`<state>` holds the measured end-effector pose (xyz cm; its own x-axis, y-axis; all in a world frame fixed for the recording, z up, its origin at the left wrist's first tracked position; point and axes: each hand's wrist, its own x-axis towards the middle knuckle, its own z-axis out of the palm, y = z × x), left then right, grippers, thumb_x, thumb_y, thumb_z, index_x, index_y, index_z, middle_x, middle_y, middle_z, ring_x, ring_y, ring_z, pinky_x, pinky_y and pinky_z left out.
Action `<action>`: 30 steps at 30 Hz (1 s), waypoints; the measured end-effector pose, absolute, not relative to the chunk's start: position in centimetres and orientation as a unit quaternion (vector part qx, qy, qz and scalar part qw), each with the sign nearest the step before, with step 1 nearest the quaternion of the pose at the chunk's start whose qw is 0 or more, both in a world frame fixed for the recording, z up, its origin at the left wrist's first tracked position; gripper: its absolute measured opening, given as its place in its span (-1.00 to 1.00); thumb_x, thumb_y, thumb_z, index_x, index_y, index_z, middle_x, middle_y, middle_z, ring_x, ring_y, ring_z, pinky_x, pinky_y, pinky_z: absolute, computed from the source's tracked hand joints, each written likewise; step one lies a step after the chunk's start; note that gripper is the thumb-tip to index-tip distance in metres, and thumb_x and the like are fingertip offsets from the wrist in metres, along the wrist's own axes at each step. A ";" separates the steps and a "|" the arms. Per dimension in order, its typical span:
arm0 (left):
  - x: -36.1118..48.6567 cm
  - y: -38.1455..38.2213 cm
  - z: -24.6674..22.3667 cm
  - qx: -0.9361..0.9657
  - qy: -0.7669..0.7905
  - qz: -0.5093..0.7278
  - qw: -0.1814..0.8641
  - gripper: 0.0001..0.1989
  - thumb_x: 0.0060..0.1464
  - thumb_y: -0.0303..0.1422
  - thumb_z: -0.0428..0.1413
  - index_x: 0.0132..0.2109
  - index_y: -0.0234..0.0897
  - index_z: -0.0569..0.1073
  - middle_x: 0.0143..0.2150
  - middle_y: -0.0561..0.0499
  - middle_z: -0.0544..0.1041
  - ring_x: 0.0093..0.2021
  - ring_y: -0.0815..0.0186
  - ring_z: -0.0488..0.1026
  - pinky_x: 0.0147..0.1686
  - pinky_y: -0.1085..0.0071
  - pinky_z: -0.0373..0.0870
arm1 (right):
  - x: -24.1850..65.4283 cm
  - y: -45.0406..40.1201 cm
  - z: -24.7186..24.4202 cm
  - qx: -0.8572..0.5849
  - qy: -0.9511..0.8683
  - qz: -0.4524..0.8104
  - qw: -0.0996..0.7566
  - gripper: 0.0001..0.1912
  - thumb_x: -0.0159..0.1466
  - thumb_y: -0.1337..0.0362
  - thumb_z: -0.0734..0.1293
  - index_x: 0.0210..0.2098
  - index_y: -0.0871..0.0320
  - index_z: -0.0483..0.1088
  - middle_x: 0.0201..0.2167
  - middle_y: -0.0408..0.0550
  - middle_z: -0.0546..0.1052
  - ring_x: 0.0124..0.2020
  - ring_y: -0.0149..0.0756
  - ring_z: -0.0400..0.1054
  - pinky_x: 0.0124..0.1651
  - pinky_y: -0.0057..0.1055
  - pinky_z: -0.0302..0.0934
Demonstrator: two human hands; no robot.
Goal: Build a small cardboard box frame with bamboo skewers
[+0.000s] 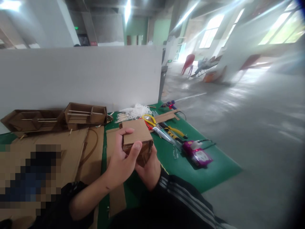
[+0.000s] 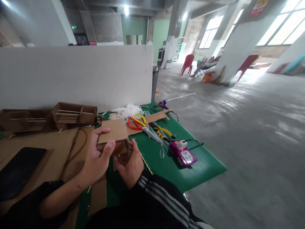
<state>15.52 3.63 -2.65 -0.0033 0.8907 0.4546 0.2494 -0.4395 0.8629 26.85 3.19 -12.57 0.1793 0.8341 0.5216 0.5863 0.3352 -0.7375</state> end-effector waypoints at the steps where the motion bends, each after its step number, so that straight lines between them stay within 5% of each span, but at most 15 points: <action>1: 15.5 3.6 -2.6 0.641 0.441 0.553 0.297 -0.67 0.25 -0.17 0.05 0.07 -0.18 0.25 0.05 -0.08 0.37 -0.06 0.27 0.47 -0.10 0.40 0.43 | 27.0 3.0 -12.4 -0.557 -0.631 0.118 0.526 -0.13 0.12 0.14 0.42 0.28 0.23 -0.03 0.01 0.25 0.45 -0.02 0.05 0.43 -0.08 -0.03 0.42; 6: 15.5 3.7 -2.6 0.649 0.439 0.554 0.280 -0.71 0.24 -0.22 0.06 0.06 -0.17 0.25 0.05 -0.06 0.37 -0.02 0.26 0.44 -0.06 0.40 0.40 | 28.9 0.5 -11.3 -0.531 -0.613 0.041 0.584 -0.55 0.20 0.24 0.36 0.05 0.13 0.21 -0.14 0.11 0.44 -0.15 -0.08 0.43 -0.16 -0.14 0.40; 9: 15.5 3.7 -2.5 0.652 0.440 0.553 0.274 -0.71 0.25 -0.23 0.06 0.06 -0.16 0.25 0.05 -0.06 0.35 -0.01 0.27 0.42 -0.04 0.41 0.38 | 30.0 -1.2 -11.7 -0.531 -0.693 0.088 0.479 -0.82 0.32 0.30 0.24 -0.08 0.07 0.35 -0.48 -0.11 0.51 -0.50 -0.25 0.45 -0.45 -0.37 0.29; 12: 15.6 3.7 -2.5 0.652 0.438 0.554 0.276 -0.72 0.25 -0.24 0.06 0.06 -0.16 0.25 0.05 -0.05 0.35 -0.02 0.29 0.42 -0.06 0.42 0.38 | 29.6 -1.5 -12.7 -0.549 -0.745 0.098 0.366 -0.70 0.38 0.29 0.16 0.03 0.11 0.39 -0.60 -0.13 0.56 -0.65 -0.25 0.45 -0.60 -0.41 0.15; 19: 15.5 3.7 -2.5 0.657 0.434 0.554 0.273 -0.72 0.25 -0.25 0.06 0.06 -0.14 0.25 0.04 -0.03 0.36 -0.06 0.30 0.44 -0.10 0.44 0.38 | 26.8 1.0 -13.3 -0.615 -0.760 0.072 0.197 -0.60 0.36 0.36 0.14 0.13 0.15 0.40 -0.48 -0.01 0.65 -0.57 -0.12 0.53 -0.59 -0.39 0.19; 30: 15.7 3.6 -2.8 0.659 0.431 0.558 0.264 -0.72 0.24 -0.27 0.07 0.06 -0.13 0.25 0.05 -0.02 0.35 0.01 0.28 0.40 -0.02 0.42 0.37 | 26.7 1.8 -11.9 -0.651 -0.732 0.141 0.145 -0.72 0.40 0.30 0.17 -0.12 0.06 0.52 -0.34 0.00 0.67 -0.39 -0.18 0.57 -0.44 -0.43 0.13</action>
<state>15.67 3.62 -2.80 0.0069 0.8616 0.5075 0.2725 -0.4899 0.8281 26.66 1.79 -11.95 -0.1115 0.9933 0.0295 0.9117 0.1141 -0.3946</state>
